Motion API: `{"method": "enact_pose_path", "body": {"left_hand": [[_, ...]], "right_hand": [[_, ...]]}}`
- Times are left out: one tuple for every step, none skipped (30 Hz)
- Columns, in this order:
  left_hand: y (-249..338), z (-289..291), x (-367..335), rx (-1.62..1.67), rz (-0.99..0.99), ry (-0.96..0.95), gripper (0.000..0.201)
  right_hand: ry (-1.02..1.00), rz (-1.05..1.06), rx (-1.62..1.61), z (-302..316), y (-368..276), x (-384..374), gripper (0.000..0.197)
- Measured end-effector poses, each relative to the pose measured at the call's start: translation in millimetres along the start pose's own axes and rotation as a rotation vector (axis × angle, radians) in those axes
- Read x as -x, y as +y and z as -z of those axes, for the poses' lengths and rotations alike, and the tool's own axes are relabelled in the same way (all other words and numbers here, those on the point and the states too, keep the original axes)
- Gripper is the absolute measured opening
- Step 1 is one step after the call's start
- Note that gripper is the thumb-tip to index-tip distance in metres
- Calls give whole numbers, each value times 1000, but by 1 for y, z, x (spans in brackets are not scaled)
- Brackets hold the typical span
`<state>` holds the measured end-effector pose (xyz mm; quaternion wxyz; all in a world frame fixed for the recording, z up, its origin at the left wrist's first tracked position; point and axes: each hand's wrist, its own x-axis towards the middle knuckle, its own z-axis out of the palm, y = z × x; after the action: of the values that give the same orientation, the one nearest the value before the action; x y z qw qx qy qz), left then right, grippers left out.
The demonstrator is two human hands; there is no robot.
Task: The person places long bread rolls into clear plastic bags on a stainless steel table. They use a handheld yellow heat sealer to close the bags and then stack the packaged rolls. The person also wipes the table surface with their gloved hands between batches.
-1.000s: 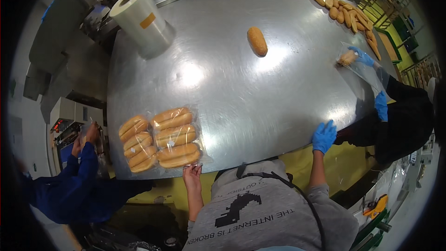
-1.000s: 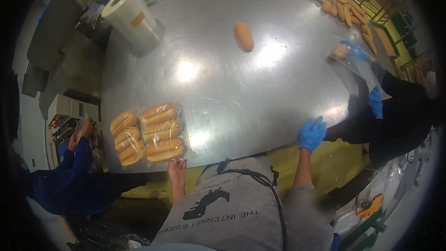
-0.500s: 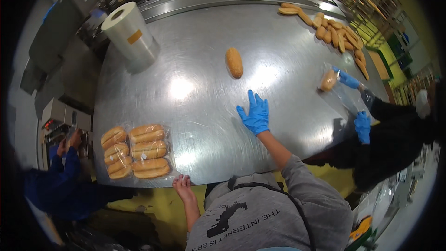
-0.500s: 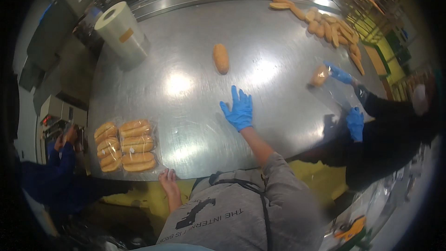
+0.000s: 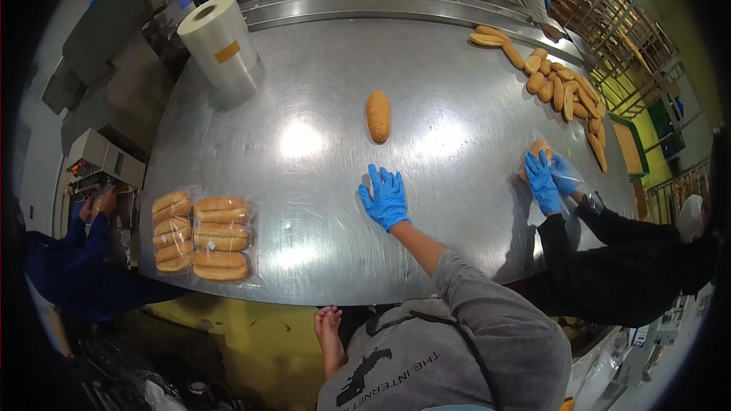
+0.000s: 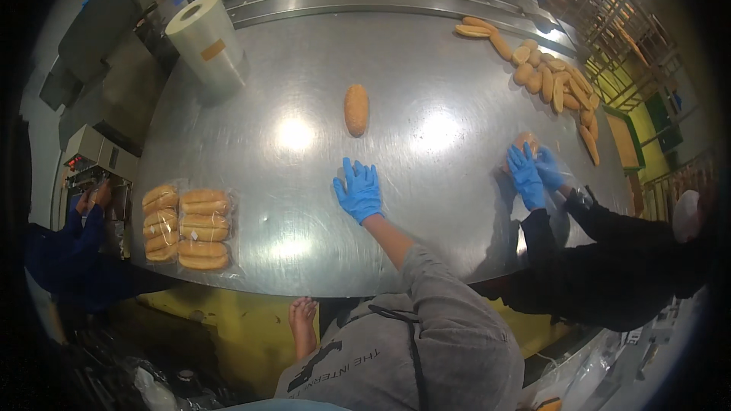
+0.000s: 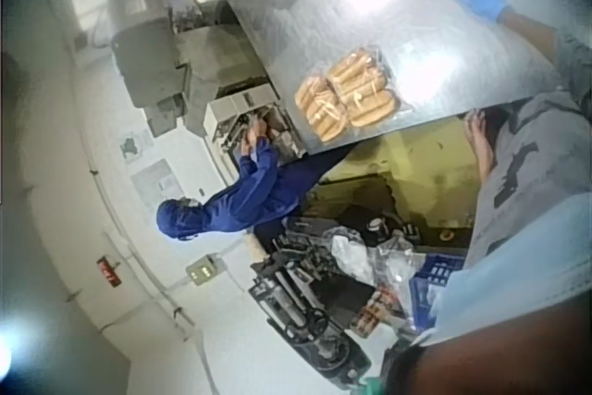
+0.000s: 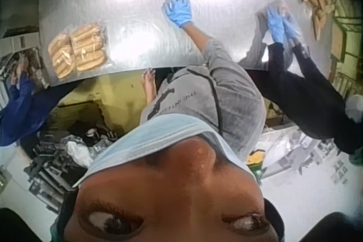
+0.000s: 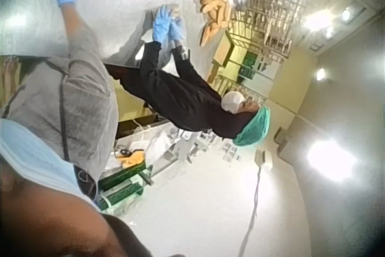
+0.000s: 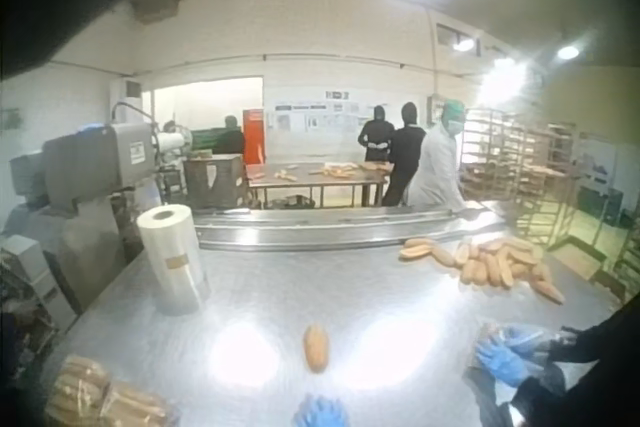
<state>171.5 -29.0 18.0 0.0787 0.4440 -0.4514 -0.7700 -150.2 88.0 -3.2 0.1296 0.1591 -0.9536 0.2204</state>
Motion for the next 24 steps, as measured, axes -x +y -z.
{"method": "enact_pose_path", "body": {"left_hand": [[-2, 1, -1, 13, 10, 8, 15], [-3, 2, -2, 27, 7, 23, 15], [-3, 2, -2, 43, 6, 42, 15], [0, 4, -1, 63, -2, 68, 15], [1, 8, -3, 81, -9, 61, 16], [2, 17, -6, 103, -20, 62, 17], [1, 30, -7, 132, -35, 80, 18], [4, 41, -5, 135, -58, 119, 17], [14, 47, -7, 143, -79, 159, 16], [21, 54, -8, 156, -100, 208, 15], [27, 64, -6, 162, -120, 236, 15], [30, 77, -7, 168, -142, 264, 15], [33, 90, -8, 171, -162, 282, 15], [35, 101, -7, 196, -188, 317, 15], [35, 112, -3, 216, -207, 349, 15], [33, 123, 2, 232, -220, 375, 15], [31, 131, 7, 258, -235, 415, 15], [34, 139, 11, 277, -248, 447, 15], [33, 146, 13, 293, -264, 472, 15], [28, 154, 15, 301, -261, 498, 15], [29, 163, 19, 332, -250, 545, 14], [32, 170, 25, 360, -238, 586, 14], [31, 175, 29, 389, -226, 625, 14], [27, 180, 35, 428, -242, 660, 13]], "right_hand": [[-1, -11, -9, 0, -1, -2, 60], [-3, -20, -19, 2, 0, -5, 59], [-10, -26, -29, 2, 0, -5, 59], [35, -9, -13, -2, 0, -6, 57], [79, 11, 1, -4, 0, -6, 56], [120, 39, 8, -8, -1, -7, 54], [112, 24, 6, -5, -7, -7, 52], [89, 26, -3, 3, -16, -8, 50], [96, -19, -26, 6, -18, -9, 48], [94, -55, -50, 6, -17, -10, 46], [217, 25, 19, 1, -13, -8, 45], [160, -57, -12, 4, -16, -6, 46], [292, 75, 92, 3, -12, -1, 50], [285, -2, 71, -4, -13, 0, 50], [236, -96, -161, -3, -25, -1, 47], [181, -157, -179, 5, -53, 3, 45], [132, -225, -183, 10, -77, 11, 43], [219, -102, -255, -2, -94, 12, 42], [311, 17, -335, -12, -113, 15, 41], [263, 63, -381, -21, -134, 18, 39], [202, 136, -482, -30, -164, 25, 38], [141, 204, -581, -38, -194, 33, 37], [80, 271, -677, -44, -225, 43, 36], [-30, 389, -823, -36, -267, 57, 32]]}}
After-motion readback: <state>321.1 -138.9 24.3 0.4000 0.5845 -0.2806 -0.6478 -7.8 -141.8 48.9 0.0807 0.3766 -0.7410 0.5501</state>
